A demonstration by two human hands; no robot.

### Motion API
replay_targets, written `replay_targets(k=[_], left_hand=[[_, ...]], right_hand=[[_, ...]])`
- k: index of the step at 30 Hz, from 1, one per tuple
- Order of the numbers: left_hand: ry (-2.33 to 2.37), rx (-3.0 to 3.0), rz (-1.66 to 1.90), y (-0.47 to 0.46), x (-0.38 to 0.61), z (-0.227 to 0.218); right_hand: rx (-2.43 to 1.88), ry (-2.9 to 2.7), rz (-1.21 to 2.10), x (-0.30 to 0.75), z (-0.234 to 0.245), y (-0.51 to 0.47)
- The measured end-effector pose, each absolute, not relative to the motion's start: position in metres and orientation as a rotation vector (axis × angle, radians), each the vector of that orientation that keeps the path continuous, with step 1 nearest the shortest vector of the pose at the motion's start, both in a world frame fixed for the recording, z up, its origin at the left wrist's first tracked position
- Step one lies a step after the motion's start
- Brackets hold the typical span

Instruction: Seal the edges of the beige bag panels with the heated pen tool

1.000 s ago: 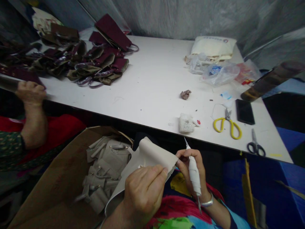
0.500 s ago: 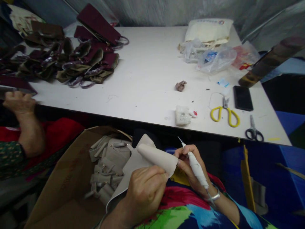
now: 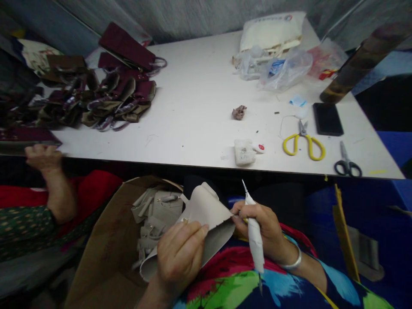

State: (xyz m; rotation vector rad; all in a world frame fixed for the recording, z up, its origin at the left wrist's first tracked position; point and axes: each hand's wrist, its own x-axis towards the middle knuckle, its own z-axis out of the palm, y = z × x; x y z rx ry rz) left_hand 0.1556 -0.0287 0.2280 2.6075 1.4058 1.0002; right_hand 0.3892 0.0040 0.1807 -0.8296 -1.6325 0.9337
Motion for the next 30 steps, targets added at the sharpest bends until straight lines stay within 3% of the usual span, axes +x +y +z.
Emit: replay_targets(k=[5, 8, 16, 23, 30], left_hand=[[1.961, 2.528, 1.205, -0.027, 0.128, 0.243], [2.046, 2.398, 1.39, -0.05, 0.116, 0.258], [1.438, 2.029, 0.647, -0.125, 0.113, 0.259], [1.373, 2.031, 0.58, -0.126, 0.109, 0.241], [1.903, 2.207, 0.726, -0.102, 0.107, 0.235]], right_hand=[[-1.015, -1.659, 0.938, 0.373, 0.191, 0.029], [-1.025, -1.682, 0.908, 0.362, 0.196, 0.045], [-1.065, -1.739, 0.901, 0.345, 0.193, 0.061], [-1.154, -1.712, 0.961, 0.346, 0.191, 0.061], [-1.182, -1.735, 1.065, 0.354, 0.189, 0.056]])
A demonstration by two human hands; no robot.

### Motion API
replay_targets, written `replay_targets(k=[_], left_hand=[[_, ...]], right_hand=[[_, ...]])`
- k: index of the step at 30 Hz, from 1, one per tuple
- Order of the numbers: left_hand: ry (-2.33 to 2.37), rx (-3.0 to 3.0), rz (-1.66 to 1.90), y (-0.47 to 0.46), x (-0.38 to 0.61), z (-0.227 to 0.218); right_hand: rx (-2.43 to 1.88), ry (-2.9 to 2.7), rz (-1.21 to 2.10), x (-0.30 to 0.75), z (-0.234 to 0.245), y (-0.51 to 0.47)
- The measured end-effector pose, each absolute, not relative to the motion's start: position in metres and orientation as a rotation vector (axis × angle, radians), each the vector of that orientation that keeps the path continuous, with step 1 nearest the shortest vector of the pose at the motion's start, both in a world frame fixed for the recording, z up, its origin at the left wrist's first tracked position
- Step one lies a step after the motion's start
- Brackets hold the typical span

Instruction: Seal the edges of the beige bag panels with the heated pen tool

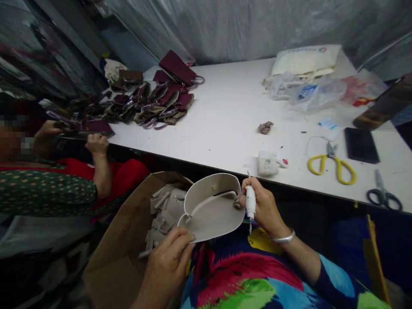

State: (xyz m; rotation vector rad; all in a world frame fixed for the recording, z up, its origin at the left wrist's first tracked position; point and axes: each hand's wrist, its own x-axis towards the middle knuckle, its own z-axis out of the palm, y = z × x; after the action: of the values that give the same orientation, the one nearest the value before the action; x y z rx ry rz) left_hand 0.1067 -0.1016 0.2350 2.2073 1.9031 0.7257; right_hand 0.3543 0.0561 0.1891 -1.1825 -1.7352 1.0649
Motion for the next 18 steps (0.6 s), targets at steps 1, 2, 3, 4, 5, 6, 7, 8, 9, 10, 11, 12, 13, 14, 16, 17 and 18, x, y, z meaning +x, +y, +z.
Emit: replay_targets(k=[1, 2, 3, 4, 5, 6, 7, 8, 9, 10, 11, 12, 13, 14, 16, 17, 18], left_hand=[[1.945, 2.219, 0.751, -0.097, 0.106, 0.235], [1.966, 2.226, 0.766, -0.093, 0.106, 0.234], [1.974, 2.229, 0.775, -0.089, 0.107, 0.232], [1.971, 2.233, 0.783, -0.086, 0.108, 0.23], [1.962, 2.236, 0.79, -0.084, 0.11, 0.228], [1.954, 2.233, 0.794, -0.082, 0.112, 0.224], [1.945, 2.228, 0.794, -0.081, 0.115, 0.22], [1.936, 2.224, 0.79, -0.08, 0.117, 0.216], [1.922, 2.223, 0.782, -0.081, 0.118, 0.212], [1.911, 2.22, 0.773, -0.081, 0.119, 0.207], [1.9, 2.218, 0.769, -0.081, 0.12, 0.203], [1.889, 2.218, 0.772, -0.082, 0.12, 0.2], [1.883, 2.214, 0.774, -0.082, 0.12, 0.196], [1.882, 2.204, 0.776, -0.082, 0.12, 0.194], [1.896, 2.164, 0.786, -0.08, 0.12, 0.19], [1.904, 2.139, 0.802, -0.078, 0.12, 0.189], [1.908, 2.111, 0.827, -0.076, 0.121, 0.189]], right_hand=[[-1.187, -1.753, 1.085, 0.356, 0.188, 0.056], [-1.193, -1.769, 1.106, 0.358, 0.188, 0.055], [-1.204, -1.778, 1.122, 0.361, 0.188, 0.055], [-1.219, -1.779, 1.133, 0.363, 0.188, 0.054], [-1.239, -1.771, 1.137, 0.366, 0.189, 0.053], [-1.259, -1.76, 1.134, 0.369, 0.19, 0.052], [-1.272, -1.752, 1.134, 0.371, 0.19, 0.051], [-1.28, -1.746, 1.141, 0.373, 0.191, 0.049], [-1.28, -1.739, 1.154, 0.375, 0.192, 0.048], [-1.276, -1.73, 1.17, 0.376, 0.192, 0.047], [-1.271, -1.718, 1.188, 0.377, 0.192, 0.046], [-1.267, -1.703, 1.207, 0.377, 0.191, 0.046], [-1.263, -1.687, 1.225, 0.377, 0.19, 0.045], [-1.259, -1.67, 1.242, 0.377, 0.189, 0.045], [-1.255, -1.643, 1.27, 0.375, 0.187, 0.045], [-1.25, -1.634, 1.277, 0.375, 0.186, 0.045], [-1.243, -1.631, 1.281, 0.374, 0.186, 0.044]])
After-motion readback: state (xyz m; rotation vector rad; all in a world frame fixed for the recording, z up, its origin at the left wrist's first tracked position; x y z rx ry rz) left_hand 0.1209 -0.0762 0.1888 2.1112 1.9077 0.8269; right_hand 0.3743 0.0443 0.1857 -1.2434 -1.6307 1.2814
